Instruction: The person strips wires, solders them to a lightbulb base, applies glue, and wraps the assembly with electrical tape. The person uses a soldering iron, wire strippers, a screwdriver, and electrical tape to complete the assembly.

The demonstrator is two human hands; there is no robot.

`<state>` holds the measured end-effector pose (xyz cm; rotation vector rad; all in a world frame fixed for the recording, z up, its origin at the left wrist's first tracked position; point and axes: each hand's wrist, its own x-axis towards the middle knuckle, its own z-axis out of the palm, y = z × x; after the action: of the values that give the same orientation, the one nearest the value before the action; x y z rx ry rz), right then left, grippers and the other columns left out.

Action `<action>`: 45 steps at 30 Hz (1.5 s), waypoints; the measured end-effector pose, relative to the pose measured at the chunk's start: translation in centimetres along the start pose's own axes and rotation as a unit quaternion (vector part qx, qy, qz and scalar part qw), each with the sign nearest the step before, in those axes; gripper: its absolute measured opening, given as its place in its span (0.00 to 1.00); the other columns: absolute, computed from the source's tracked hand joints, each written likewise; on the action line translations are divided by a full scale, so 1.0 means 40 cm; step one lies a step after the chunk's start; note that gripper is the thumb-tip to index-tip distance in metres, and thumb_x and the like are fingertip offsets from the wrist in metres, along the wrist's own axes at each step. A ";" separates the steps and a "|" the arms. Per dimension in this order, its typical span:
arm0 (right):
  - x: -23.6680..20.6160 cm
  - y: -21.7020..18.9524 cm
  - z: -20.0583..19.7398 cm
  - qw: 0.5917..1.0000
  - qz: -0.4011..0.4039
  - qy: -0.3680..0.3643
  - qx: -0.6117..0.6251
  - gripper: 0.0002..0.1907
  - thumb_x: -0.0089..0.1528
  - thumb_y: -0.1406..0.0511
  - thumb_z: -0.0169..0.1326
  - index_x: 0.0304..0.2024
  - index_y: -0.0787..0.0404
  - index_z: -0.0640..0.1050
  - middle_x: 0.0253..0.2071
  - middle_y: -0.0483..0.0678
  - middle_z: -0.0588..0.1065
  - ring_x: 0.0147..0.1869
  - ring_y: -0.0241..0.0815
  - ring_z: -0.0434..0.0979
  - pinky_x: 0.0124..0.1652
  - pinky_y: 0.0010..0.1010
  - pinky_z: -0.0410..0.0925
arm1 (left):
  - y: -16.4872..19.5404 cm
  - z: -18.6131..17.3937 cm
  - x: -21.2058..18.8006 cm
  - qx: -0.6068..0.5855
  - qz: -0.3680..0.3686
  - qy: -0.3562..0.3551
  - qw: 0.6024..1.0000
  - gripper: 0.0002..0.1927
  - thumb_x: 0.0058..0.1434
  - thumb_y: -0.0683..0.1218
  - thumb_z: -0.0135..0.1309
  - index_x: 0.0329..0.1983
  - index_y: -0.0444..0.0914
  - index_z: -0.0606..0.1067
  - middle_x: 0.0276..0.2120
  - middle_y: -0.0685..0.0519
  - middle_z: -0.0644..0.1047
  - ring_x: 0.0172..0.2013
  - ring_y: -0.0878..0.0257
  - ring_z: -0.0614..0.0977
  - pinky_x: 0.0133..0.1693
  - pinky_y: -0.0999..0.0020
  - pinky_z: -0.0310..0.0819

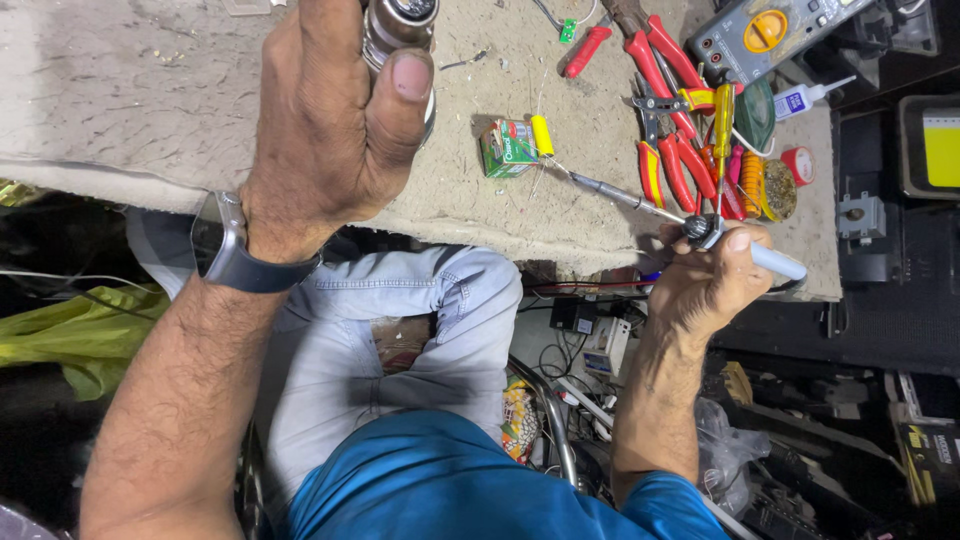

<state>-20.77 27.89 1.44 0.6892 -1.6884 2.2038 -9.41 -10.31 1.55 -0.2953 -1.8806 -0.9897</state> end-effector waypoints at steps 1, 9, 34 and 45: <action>0.001 0.001 0.002 1.000 0.003 0.000 0.000 0.16 0.70 0.59 0.60 0.39 0.64 0.72 0.30 0.52 0.74 0.29 0.42 0.75 0.37 0.42 0.76 | -0.001 -0.001 -0.001 0.000 0.003 0.000 1.000 0.21 0.85 0.55 0.36 0.68 0.36 0.59 0.42 0.49 0.75 0.38 0.55 0.78 0.40 0.60 0.70; 0.004 0.000 0.018 1.000 0.011 -0.007 0.011 0.16 0.71 0.59 0.60 0.38 0.63 0.70 0.29 0.50 0.72 0.30 0.41 0.74 0.38 0.43 0.77 | -0.010 0.005 -0.008 0.000 0.014 0.007 1.000 0.22 0.85 0.55 0.36 0.71 0.37 0.55 0.42 0.49 0.74 0.40 0.55 0.77 0.42 0.60 0.70; 0.061 -0.066 0.072 0.998 -0.009 -0.026 0.055 0.18 0.71 0.58 0.62 0.38 0.65 0.73 0.26 0.50 0.73 0.28 0.41 0.75 0.38 0.41 0.76 | 0.011 -0.006 0.029 0.010 0.005 0.010 1.000 0.17 0.83 0.50 0.43 0.62 0.32 0.61 0.42 0.46 0.74 0.39 0.55 0.78 0.42 0.59 0.73; 0.175 -0.111 0.297 0.982 -0.070 -0.147 0.097 0.20 0.77 0.58 0.60 0.39 0.67 0.72 0.32 0.55 0.74 0.29 0.44 0.74 0.37 0.41 0.75 | 0.040 -0.033 0.070 0.032 0.019 0.028 0.999 0.18 0.76 0.49 0.47 0.58 0.29 0.65 0.45 0.40 0.76 0.45 0.44 0.79 0.51 0.51 0.74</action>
<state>-22.13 17.30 11.21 1.1975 -1.5045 2.2721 -9.09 -10.83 5.00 -0.2615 -1.8457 -0.9023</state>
